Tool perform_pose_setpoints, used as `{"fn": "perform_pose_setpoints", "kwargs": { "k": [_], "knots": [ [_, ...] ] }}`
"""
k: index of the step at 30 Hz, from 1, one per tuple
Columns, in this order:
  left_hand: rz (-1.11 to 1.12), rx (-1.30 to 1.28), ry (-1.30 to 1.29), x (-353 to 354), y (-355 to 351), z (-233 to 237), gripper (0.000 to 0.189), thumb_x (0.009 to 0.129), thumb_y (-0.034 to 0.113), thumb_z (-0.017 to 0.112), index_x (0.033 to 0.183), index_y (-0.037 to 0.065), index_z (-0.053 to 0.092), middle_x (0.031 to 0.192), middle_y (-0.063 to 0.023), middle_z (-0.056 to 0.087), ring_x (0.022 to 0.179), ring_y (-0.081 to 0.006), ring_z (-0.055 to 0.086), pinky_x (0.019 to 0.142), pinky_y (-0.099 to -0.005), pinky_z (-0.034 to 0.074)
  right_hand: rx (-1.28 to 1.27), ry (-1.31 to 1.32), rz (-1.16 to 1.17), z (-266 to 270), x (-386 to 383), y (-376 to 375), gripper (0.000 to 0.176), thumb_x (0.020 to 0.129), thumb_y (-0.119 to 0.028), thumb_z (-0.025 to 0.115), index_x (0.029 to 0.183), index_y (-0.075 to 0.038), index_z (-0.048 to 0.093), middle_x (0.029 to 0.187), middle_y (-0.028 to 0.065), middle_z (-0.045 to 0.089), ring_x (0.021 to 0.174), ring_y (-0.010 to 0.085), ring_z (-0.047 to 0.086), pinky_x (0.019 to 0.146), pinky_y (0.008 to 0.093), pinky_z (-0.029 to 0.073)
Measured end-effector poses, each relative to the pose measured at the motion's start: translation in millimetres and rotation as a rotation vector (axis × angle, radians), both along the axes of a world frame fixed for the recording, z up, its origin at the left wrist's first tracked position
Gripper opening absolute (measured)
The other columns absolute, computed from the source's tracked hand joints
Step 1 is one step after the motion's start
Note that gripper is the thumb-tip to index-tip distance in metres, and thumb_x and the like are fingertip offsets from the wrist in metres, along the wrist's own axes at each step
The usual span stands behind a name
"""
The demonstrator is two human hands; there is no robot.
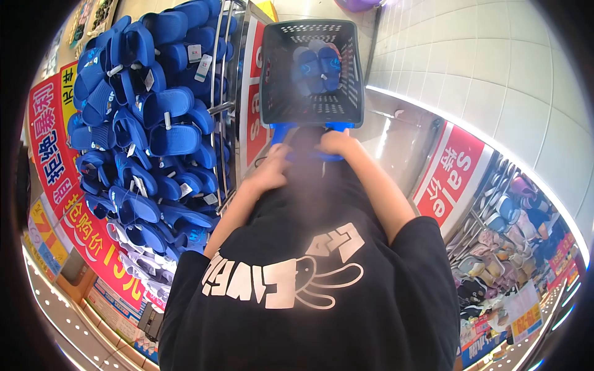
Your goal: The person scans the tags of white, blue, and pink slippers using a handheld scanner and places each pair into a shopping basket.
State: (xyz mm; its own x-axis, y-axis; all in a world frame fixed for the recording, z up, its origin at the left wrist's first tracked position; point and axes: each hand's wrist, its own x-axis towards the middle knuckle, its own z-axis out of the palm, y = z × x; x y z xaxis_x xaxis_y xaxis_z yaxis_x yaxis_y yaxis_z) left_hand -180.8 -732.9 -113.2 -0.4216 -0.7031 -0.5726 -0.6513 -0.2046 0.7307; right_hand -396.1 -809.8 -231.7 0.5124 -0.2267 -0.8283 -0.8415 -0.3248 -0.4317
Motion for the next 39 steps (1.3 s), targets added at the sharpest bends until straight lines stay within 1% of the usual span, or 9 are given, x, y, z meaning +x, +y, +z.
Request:
{"fn": "perform_pose_setpoints", "kwargs": {
  "k": [3,5,6,8,14,19,31,35,39],
  "knots": [
    [0.111,0.014,0.101,0,-10,4,0.053,0.061,0.002,0.061,0.113,-0.003,0.058,0.123,-0.02,0.05,0.125,-0.0368,0.039,0.105,-0.0381,0.036,0.067,-0.027,-0.156,21,-23,6,0.045,0.099,-0.044,0.043,0.091,-0.012,0.074,0.085,0.0055,0.072,0.09,0.0338,0.065,0.091,0.0504,0.042],
    [-0.077,-0.108,0.05,0,-6,-21,0.063,0.064,0.004,0.066,0.125,0.0,0.05,0.123,-0.0197,0.05,0.124,-0.0374,0.041,0.105,-0.0395,0.037,-0.092,-0.085,-0.121,36,-30,3,0.047,0.1,-0.039,0.037,0.088,-0.01,0.073,0.077,0.0083,0.07,0.082,0.0318,0.066,0.087,0.047,0.038],
    [-0.042,-0.388,0.026,-4,6,-46,0.033,0.084,0.029,0.065,0.108,0.006,0.064,0.109,-0.0177,0.058,0.103,-0.0335,0.054,0.088,-0.0423,0.044,-0.097,-0.087,-0.122,34,-34,2,0.047,0.1,-0.039,0.037,0.088,-0.01,0.073,0.077,0.0083,0.07,0.082,0.0318,0.066,0.087,0.047,0.038],
    [-0.001,-0.371,0.035,-17,0,-47,0.034,0.084,0.029,0.065,0.109,0.005,0.063,0.108,-0.0185,0.058,0.103,-0.0328,0.054,0.086,-0.0421,0.044,-0.418,-0.09,0.015,25,-45,0,0.042,0.1,-0.034,0.04,0.083,-0.013,0.072,0.074,0.0093,0.069,0.079,0.0322,0.067,0.084,0.0486,0.041],
    [0.047,-0.245,0.208,-60,-22,-64,0.05,0.075,0.015,0.072,0.117,-0.004,0.053,0.123,-0.0198,0.044,0.111,-0.0384,0.05,0.096,-0.0438,0.043,-0.666,-0.037,0.159,28,-94,-43,0.02,0.092,-0.024,0.052,0.09,-0.014,0.069,0.072,0.008,0.068,0.072,0.031,0.068,0.075,0.048,0.048],
    [0.149,-0.053,0.341,-81,-58,-18,0.054,0.076,0.014,0.072,0.121,-0.005,0.05,0.115,-0.0222,0.052,0.11,-0.039,0.048,0.097,-0.0447,0.041,-0.621,0.019,0.176,20,-119,-62,0.014,0.088,-0.019,0.054,0.091,-0.012,0.067,0.071,0.0073,0.067,0.071,0.0298,0.068,0.073,0.0455,0.05],
    [0.264,-0.174,0.409,-91,-79,-55,0.051,0.078,0.018,0.071,0.123,-0.003,0.058,0.134,-0.0238,0.05,0.126,-0.0379,0.047,0.108,-0.0407,0.038,-0.621,0.166,-0.374,37,-134,-137,0.05,0.093,-0.038,0.044,0.071,-0.003,0.071,0.076,0.0211,0.067,0.079,0.0412,0.065,0.083,0.0483,0.051],
    [0.138,-0.116,0.302,-50,-87,-50,0.056,0.085,0.025,0.062,0.134,0.0,0.05,0.125,-0.023,0.06,0.121,-0.0332,0.056,0.101,-0.0391,0.043,-0.63,0.147,-0.222,39,-141,-184,0.049,0.093,-0.039,0.045,0.072,-0.004,0.071,0.078,0.019,0.068,0.079,0.0392,0.066,0.079,0.0476,0.05],
    [0.023,0.231,-0.245,-17,-77,-52,0.03,0.081,0.02,0.062,0.103,0.001,0.067,0.106,-0.0227,0.067,0.103,-0.0372,0.064,0.088,-0.0422,0.05,-0.725,0.261,-0.236,56,-138,-212,0.044,0.093,-0.038,0.046,0.076,-0.006,0.071,0.081,0.015,0.07,0.08,0.0342,0.067,0.077,0.0496,0.049]
  ]
}}
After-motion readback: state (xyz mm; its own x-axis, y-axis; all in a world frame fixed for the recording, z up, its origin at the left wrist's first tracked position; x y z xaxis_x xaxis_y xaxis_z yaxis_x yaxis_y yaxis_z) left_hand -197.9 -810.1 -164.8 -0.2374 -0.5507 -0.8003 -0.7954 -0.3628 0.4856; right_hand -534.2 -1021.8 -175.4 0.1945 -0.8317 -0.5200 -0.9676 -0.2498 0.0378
